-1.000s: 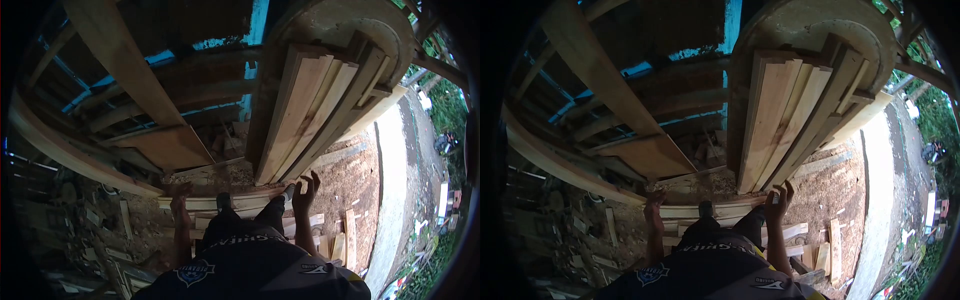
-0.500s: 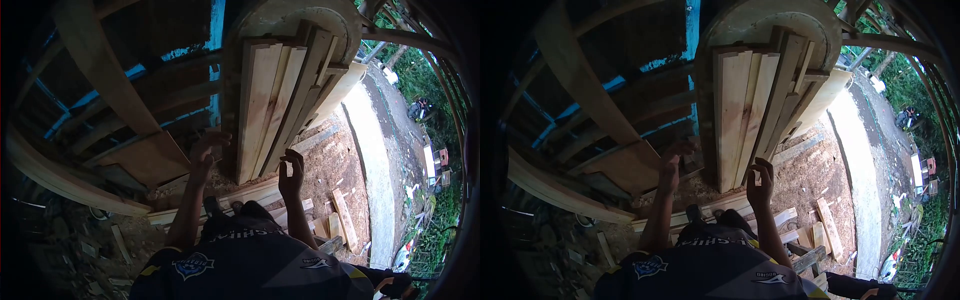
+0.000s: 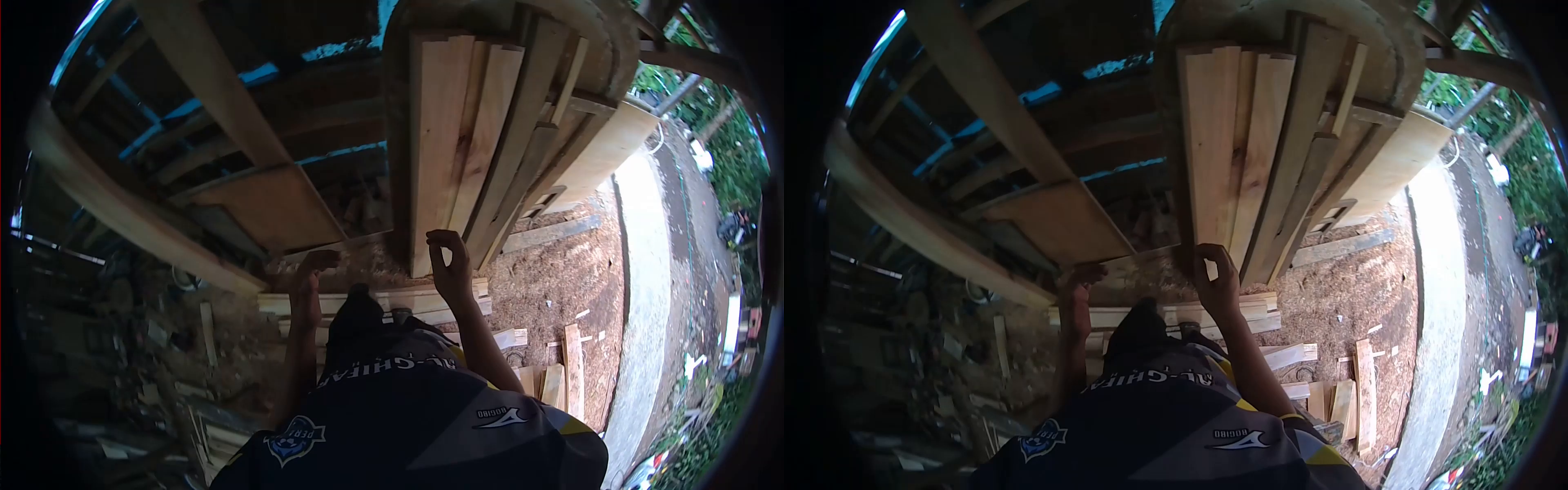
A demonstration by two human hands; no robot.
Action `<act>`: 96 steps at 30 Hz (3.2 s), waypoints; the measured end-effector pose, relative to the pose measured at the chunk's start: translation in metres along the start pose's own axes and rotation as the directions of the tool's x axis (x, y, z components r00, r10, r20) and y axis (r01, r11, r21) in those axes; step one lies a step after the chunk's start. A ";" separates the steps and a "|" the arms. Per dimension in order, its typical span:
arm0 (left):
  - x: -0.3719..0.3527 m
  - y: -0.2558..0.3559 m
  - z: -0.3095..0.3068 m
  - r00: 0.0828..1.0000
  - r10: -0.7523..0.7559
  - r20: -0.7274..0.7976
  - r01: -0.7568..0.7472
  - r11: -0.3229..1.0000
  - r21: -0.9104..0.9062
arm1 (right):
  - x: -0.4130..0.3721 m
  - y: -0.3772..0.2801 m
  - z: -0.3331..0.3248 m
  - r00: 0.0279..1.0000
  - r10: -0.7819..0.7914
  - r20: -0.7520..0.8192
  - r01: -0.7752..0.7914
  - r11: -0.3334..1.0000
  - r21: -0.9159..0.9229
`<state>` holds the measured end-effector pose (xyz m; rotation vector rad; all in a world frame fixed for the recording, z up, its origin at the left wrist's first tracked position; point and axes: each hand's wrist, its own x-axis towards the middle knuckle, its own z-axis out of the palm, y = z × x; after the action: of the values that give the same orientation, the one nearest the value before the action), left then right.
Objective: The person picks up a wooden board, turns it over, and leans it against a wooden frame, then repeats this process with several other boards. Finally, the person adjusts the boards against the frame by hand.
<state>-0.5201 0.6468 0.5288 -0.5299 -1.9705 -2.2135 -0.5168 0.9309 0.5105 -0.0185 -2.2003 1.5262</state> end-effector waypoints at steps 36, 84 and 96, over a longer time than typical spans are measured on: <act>-0.291 0.075 -0.150 0.209 0.050 -0.977 0.011 0.999 0.053 | -0.075 -0.072 0.228 0.411 -0.098 0.906 -0.036 0.992 0.124; -0.439 0.163 -0.423 -0.542 0.500 -0.675 0.256 0.864 0.435 | -0.372 -0.370 0.774 -0.527 -0.592 0.609 -0.343 0.805 0.485; -0.480 0.143 -0.404 -0.825 0.406 -0.393 0.339 0.912 0.230 | -0.460 -0.402 0.820 -0.809 -0.464 0.361 -0.271 0.839 0.471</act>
<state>-0.0968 0.1663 0.4630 1.3747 -0.4698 -0.4353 -0.3146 -0.0708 0.4741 3.8490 -1.5735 1.3308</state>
